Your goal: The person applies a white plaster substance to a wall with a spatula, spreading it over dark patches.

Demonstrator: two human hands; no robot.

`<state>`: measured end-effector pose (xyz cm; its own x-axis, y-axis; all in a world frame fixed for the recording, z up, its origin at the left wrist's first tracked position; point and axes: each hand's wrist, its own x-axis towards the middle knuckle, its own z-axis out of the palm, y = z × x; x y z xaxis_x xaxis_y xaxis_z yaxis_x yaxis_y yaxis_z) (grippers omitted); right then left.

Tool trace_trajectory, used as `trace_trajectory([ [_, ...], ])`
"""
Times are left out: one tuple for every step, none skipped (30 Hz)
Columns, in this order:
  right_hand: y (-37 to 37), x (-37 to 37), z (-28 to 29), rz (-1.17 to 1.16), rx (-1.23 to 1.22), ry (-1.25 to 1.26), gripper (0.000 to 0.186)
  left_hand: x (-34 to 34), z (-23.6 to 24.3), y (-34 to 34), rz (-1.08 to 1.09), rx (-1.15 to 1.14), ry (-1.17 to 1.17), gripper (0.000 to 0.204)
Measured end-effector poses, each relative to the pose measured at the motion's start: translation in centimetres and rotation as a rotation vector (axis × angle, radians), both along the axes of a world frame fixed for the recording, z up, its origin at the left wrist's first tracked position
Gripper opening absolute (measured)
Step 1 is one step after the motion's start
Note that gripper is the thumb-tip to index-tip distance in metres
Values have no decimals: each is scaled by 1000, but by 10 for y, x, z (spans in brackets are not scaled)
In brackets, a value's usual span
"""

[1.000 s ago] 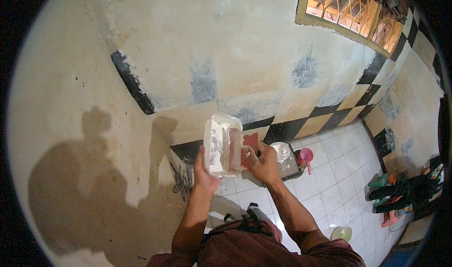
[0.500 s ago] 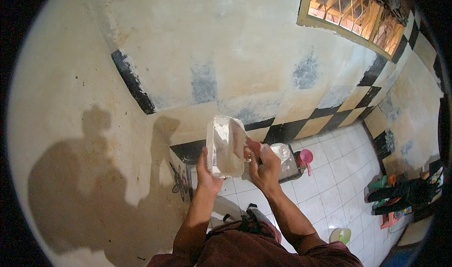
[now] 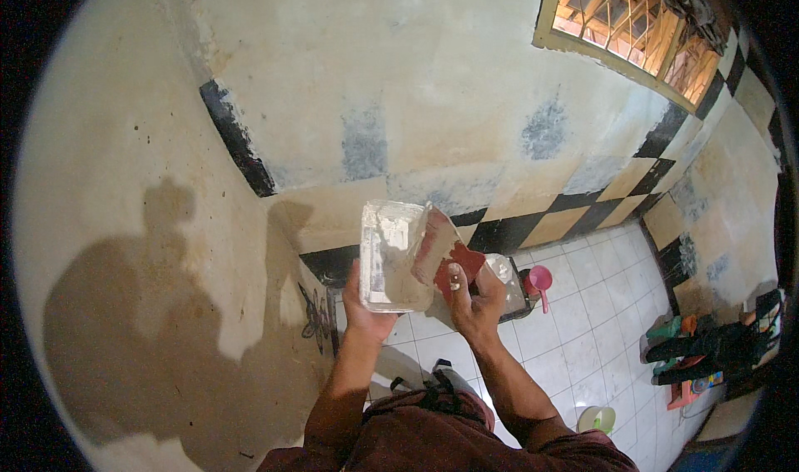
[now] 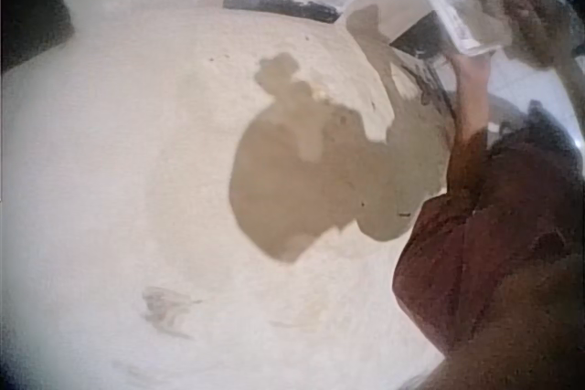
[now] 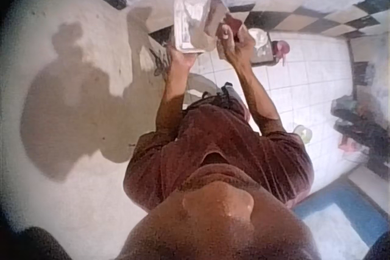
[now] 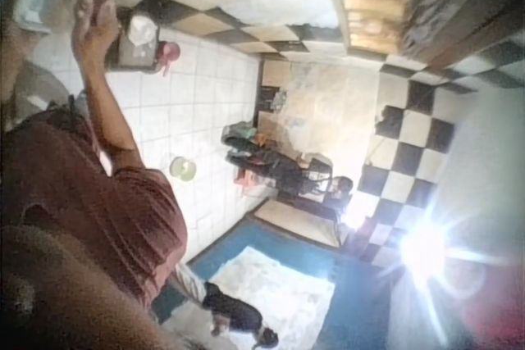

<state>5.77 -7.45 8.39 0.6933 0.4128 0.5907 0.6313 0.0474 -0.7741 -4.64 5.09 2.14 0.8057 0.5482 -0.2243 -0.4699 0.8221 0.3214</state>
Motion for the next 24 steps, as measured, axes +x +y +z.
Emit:
trace_trajectory([
  [-2, -1, 3, 1, -1, 1, 19, -1, 2, 0, -6, -6, -46, 55],
  [-4, -1, 5, 4, -39, -8, 19, -2, 5, 0, -13, -12, -92, 53],
  [-6, -2, 6, 8, -77, -16, 19, -3, 8, -1, -13, -12, -91, 53],
  [-7, -3, 7, 5, -78, -15, 19, -4, 12, -3, -21, -9, -92, 52],
  [-8, -4, 7, 20, -69, 32, 19, -4, 14, -5, -30, -5, -93, 52],
  [-9, -5, 8, 35, -60, 79, 20, -3, 14, -5, -32, -6, -91, 52],
  [-8, -7, 12, 35, -61, 79, 20, -4, 15, -5, -46, 8, -101, 53],
  [-6, -9, 19, 49, -69, 79, 22, -4, 15, -5, -59, 21, -111, 53],
  [-4, -11, 22, 64, -77, 80, 24, -4, 13, -4, -59, 20, -110, 53],
  [-3, -9, 20, 62, -75, 79, 24, -1, 10, -3, -55, 31, -75, 55],
  [-1, -7, 15, 69, -120, 168, 25, 1, 8, -2, -51, 42, -39, 56],
  [1, -6, 12, 78, -164, 258, 26, 2, 8, -3, -53, 43, -39, 56],
  [2, -6, 13, 78, -163, 258, 26, 2, 11, -5, -55, 65, -3, 58],
  [3, -8, 14, 118, -144, 361, 26, 3, 12, -6, -56, 87, 32, 60],
  [4, -9, 15, 159, -125, 463, 27, 3, 9, -5, -55, 87, 33, 60],
  [5, -9, 15, 160, -123, 462, 27, 4, 4, -4, -60, 88, 62, 61],
  [7, -10, 13, 168, -113, 471, 27, 4, 0, -3, -64, 89, 90, 63],
  [8, -10, 11, 177, -104, 479, 27, 4, -2, -3, -63, 91, 90, 63],
  [8, -9, 9, 178, -103, 477, 27, 4, -4, -4, -45, 138, 132, 61],
  [8, -9, 8, 194, -93, 484, 27, 4, -5, -4, -26, 186, 174, 60],
  [8, -8, 6, 211, -84, 490, 28, 4, -4, -5, -24, 186, 173, 60],
  [7, -7, 4, 211, -84, 487, 28, 5, -2, -6, -24, 145, 227, 59],
  [6, -5, 1, 208, -68, 467, 28, 5, -1, -6, -24, 103, 282, 58],
  [6, -3, -1, 205, -53, 446, 28, 6, -3, -6, -23, 104, 279, 58],
])
